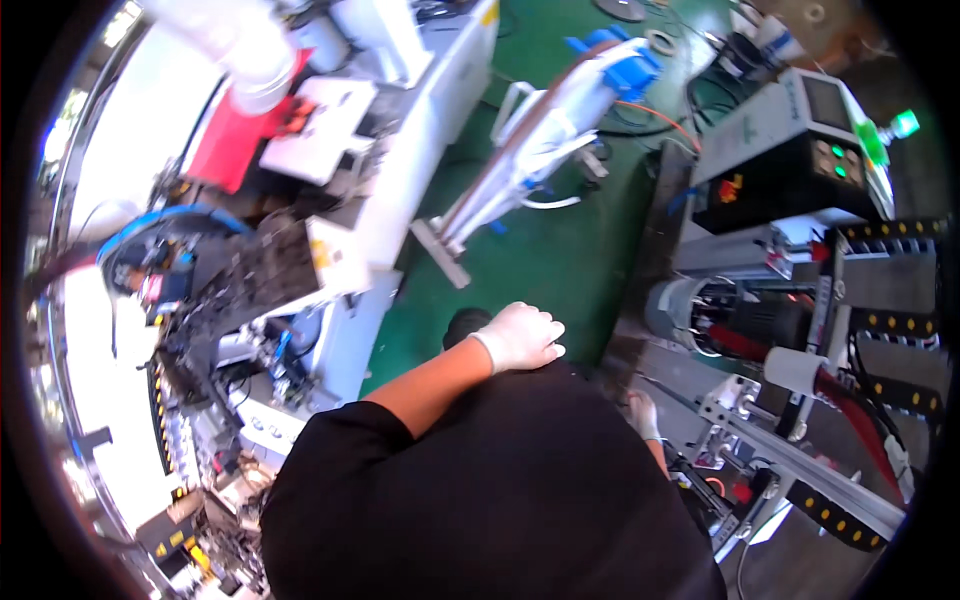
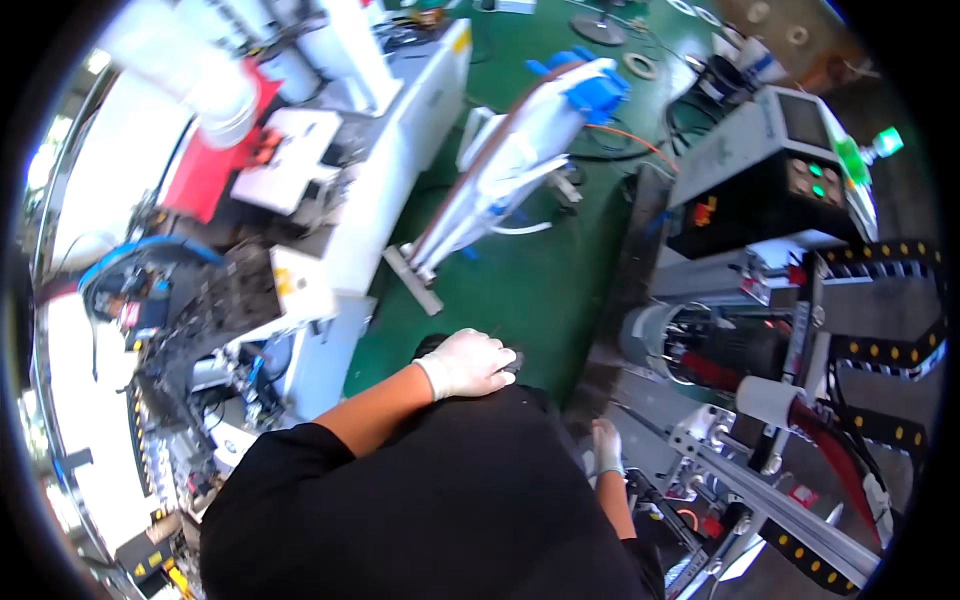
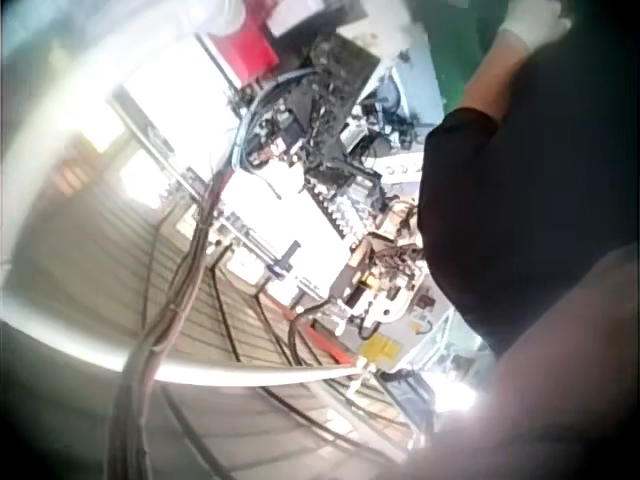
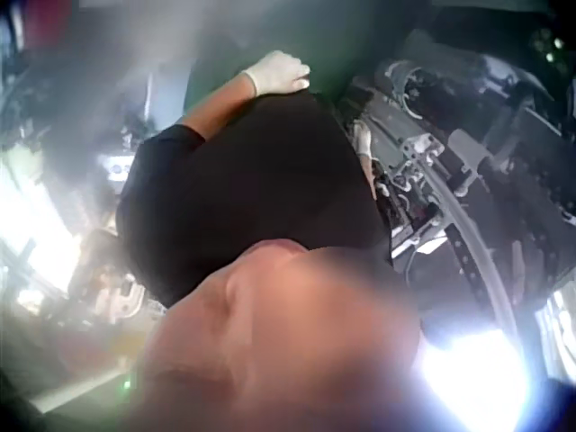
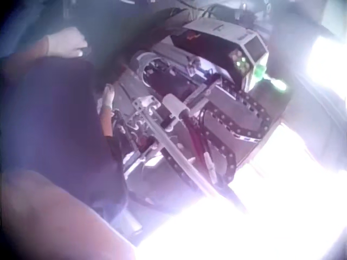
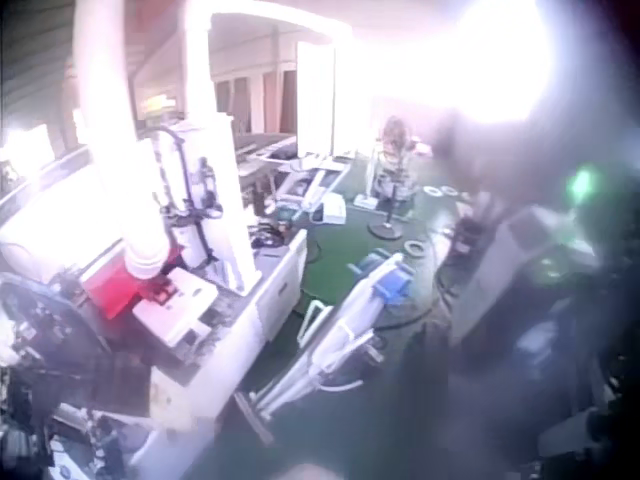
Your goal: The person walks through a manufacturing facility, receives a white panel from another worker, places it onto a conveyor belt, and then handles several rolls of edging tape on the floor.
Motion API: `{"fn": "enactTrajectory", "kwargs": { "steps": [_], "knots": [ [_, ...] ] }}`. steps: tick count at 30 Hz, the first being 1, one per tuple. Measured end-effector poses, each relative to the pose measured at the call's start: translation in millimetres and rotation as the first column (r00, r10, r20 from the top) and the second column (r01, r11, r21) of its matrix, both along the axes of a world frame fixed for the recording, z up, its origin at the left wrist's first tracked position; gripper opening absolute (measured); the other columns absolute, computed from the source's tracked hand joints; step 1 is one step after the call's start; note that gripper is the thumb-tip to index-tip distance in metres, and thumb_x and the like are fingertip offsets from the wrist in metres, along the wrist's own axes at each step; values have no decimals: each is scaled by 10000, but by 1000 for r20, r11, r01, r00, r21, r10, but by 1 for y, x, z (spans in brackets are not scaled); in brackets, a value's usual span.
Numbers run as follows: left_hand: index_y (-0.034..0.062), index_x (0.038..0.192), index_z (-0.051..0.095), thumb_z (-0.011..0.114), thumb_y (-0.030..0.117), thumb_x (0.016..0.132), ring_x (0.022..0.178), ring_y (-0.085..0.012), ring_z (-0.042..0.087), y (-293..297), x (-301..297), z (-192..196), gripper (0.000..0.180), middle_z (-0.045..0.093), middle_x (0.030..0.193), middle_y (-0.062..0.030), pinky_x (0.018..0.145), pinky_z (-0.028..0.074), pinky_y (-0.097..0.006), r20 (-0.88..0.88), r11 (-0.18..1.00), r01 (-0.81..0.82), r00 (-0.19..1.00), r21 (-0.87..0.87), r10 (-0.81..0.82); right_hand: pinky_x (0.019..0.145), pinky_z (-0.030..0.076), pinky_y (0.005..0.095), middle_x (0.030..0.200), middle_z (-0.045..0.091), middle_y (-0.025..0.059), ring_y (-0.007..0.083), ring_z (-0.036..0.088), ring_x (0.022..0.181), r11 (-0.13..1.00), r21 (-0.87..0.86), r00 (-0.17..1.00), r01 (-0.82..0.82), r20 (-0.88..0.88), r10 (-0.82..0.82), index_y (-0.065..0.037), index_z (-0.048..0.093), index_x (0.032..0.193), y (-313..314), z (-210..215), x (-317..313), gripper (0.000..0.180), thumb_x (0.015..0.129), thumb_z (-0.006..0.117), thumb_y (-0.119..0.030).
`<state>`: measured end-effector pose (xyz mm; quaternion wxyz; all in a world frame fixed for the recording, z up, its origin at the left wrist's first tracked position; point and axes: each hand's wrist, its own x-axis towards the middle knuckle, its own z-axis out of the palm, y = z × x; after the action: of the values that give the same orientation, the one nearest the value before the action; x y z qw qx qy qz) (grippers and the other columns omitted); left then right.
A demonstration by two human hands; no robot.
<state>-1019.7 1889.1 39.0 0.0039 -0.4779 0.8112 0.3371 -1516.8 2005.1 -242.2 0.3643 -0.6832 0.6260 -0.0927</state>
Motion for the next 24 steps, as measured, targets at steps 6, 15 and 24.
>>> {"fn": "enactTrajectory", "kwargs": {
  "steps": [6,15,24],
  "knots": [
    [51,1111,671,551,362,949,971,-352,679,-124,-54,11,371,711,985,-173,881,520,-464,-35,989,138,990,55,-137,563,409,242,816,586,-4,74,500,661,877,334,864,345,252,-435,-38,648,1167,-128,21,30,259,1040,560,-247],
    [63,1053,680,595,291,924,926,-332,676,-342,-56,-48,275,705,908,-153,861,514,-451,-309,987,-129,947,-100,93,915,527,347,1106,707,148,250,675,1039,991,109,977,83,185,-102,-4,636,1250,-446,79,86,321,1000,574,-195],
    [42,1224,646,661,220,888,1201,-369,556,-620,-61,1,380,632,1237,-173,1055,410,-494,-422,698,-598,792,-394,441,1023,480,385,1208,690,204,355,635,1179,959,283,998,25,43,-39,-12,660,1235,-758,162,93,395,973,599,-301]
  ]
}}
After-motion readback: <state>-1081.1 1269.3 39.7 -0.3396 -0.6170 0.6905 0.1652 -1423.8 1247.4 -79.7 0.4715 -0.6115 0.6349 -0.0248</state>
